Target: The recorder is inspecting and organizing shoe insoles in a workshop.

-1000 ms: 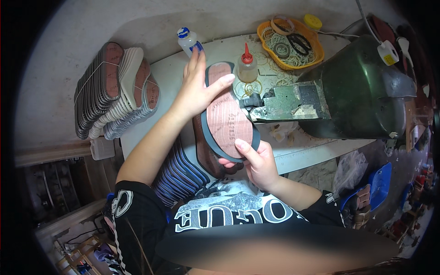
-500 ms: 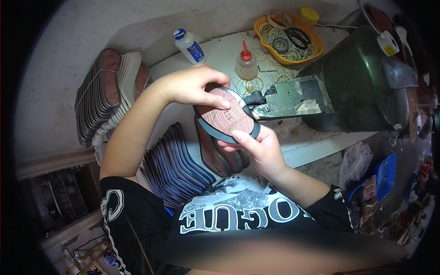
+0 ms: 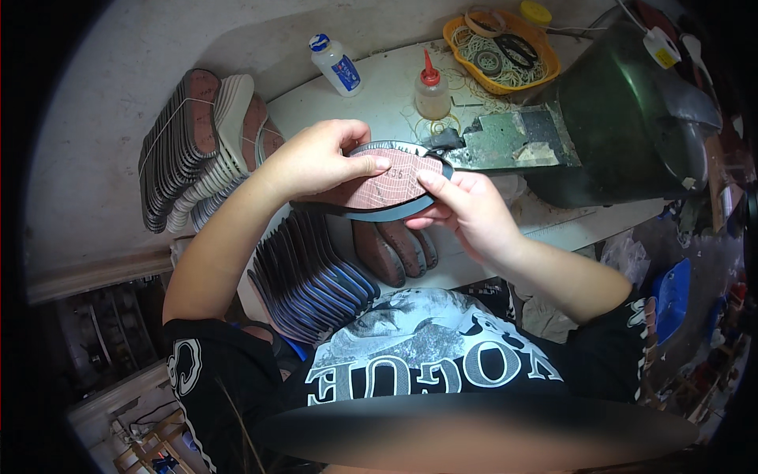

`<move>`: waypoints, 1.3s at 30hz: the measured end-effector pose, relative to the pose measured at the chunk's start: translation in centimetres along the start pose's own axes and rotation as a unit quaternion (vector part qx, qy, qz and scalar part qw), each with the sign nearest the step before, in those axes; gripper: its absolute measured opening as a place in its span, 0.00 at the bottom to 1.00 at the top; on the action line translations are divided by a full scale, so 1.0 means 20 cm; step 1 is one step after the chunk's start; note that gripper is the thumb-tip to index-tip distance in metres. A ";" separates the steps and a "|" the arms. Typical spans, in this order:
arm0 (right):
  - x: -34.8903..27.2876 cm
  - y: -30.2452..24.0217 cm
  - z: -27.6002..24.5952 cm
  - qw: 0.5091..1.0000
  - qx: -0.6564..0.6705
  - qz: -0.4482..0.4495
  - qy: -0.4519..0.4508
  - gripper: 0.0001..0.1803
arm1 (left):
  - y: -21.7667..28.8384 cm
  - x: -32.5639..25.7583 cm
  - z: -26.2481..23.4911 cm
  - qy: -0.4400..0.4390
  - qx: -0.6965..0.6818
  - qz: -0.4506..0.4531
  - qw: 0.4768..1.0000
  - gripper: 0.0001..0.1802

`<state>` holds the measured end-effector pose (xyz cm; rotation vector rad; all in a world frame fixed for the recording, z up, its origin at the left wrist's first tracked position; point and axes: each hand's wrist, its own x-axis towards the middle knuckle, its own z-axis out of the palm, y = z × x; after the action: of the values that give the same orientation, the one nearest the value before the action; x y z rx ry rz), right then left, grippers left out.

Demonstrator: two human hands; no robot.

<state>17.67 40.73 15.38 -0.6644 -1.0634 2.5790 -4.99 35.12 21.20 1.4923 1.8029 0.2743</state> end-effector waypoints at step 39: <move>0.04 0.00 0.02 0.997 -0.031 -0.060 0.043 0.15 | 0.06 -0.08 0.16 0.000 -0.268 -0.107 0.957 0.20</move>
<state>16.76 40.97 15.34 -0.6966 -1.1231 2.4025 -1.97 33.04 20.33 0.9104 1.6925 0.5984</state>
